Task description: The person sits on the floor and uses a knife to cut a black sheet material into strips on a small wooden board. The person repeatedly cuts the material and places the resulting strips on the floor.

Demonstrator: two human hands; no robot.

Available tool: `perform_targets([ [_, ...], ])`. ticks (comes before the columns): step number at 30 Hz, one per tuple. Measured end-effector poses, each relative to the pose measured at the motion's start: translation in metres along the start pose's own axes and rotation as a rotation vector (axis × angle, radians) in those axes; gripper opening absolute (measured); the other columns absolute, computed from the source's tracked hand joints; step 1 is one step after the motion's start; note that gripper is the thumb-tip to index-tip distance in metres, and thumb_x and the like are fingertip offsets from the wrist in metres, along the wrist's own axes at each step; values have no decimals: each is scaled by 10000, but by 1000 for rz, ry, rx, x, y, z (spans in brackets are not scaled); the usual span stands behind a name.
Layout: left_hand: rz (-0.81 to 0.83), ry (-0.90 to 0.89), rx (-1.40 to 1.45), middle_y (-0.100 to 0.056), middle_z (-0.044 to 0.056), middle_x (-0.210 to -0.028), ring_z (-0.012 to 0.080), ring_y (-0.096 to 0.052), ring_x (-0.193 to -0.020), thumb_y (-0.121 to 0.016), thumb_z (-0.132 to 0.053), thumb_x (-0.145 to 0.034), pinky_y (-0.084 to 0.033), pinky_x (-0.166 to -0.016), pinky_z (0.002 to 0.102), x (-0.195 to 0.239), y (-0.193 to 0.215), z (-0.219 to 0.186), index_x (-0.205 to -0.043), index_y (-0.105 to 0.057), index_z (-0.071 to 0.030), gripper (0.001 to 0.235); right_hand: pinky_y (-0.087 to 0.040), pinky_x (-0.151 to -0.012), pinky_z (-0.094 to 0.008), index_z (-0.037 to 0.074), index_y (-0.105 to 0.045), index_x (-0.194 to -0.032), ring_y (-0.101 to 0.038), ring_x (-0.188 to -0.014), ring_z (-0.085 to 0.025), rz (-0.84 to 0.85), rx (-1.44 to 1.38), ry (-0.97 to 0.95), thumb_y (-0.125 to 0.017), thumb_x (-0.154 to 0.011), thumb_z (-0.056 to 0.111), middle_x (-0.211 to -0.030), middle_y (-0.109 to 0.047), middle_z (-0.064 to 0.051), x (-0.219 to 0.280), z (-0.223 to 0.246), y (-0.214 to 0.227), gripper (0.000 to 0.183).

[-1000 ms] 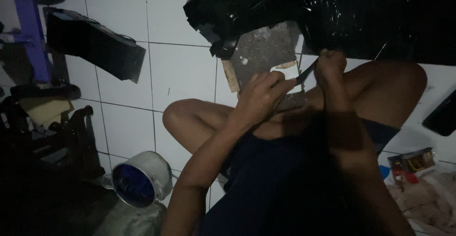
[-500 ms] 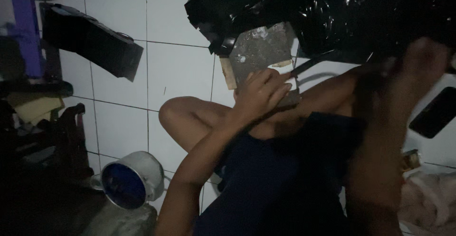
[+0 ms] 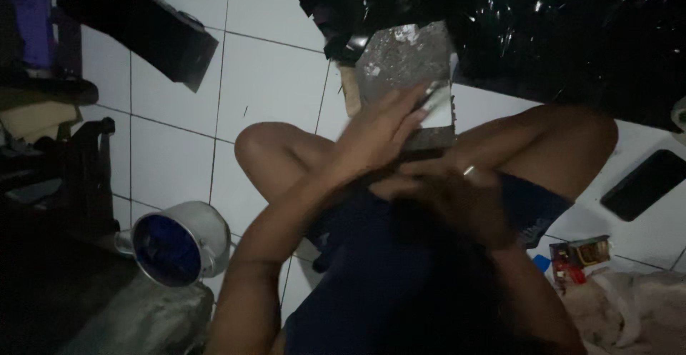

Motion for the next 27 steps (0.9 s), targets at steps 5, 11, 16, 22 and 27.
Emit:
perform_targets([
  [5, 252, 14, -499, -565, 141, -887, 255, -585, -753, -700, -337, -990, -490, -590, 398, 15, 0, 25, -1505, -526, -263, 548, -552, -869, -432, 46, -661, -1296, -651, -1048, -343, -303, -129, -168, -673, -1051, 97, -1155, -658, -190, -33, -56, 36, 251],
  [11, -11, -82, -451, -583, 102, -922, 277, -591, -854, -757, -395, -913, -485, -734, 436, 21, 15, 11, -1405, -600, -252, 536, -568, -831, -402, 54, -720, -1250, -669, -1017, -320, -196, -140, -104, -715, -992, 43, -1123, -685, -178, -57, -49, 32, 258],
  [16, -92, -225, -316, -629, 104, -1156, 253, -620, -1043, -698, -180, -962, -510, -882, 400, 13, -14, -6, -1366, -630, -120, 414, -576, -848, -397, 62, -722, -1232, -674, -1034, -312, -168, -118, -110, -719, -991, 41, -1132, -705, -162, -58, -50, 31, 242],
  [22, -38, -133, -126, -628, 93, -1087, 251, -600, -997, -717, -131, -960, -509, -876, 405, 5, -26, 5, -1206, -710, -66, 254, -573, -839, -401, 54, -712, -1254, -680, -1041, -310, -75, -93, -152, -711, -971, 46, -1129, -712, -162, -57, -57, 27, 282],
  [27, -51, -123, -67, -604, 81, -1046, 233, -590, -971, -741, -160, -940, -494, -856, 396, -1, -21, 4, -1161, -729, -84, 233, -581, -856, -392, 45, -701, -1223, -702, -1052, -297, -45, -170, -139, -693, -997, 72, -1135, -723, -143, -63, -55, 32, 227],
])
Point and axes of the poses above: each hand's wrist, its own x-axis away from the middle knuckle, its own y-axis out of the back of the hand, z = x × y, the point moved 10 cm from there along -x, towards the middle knuckle
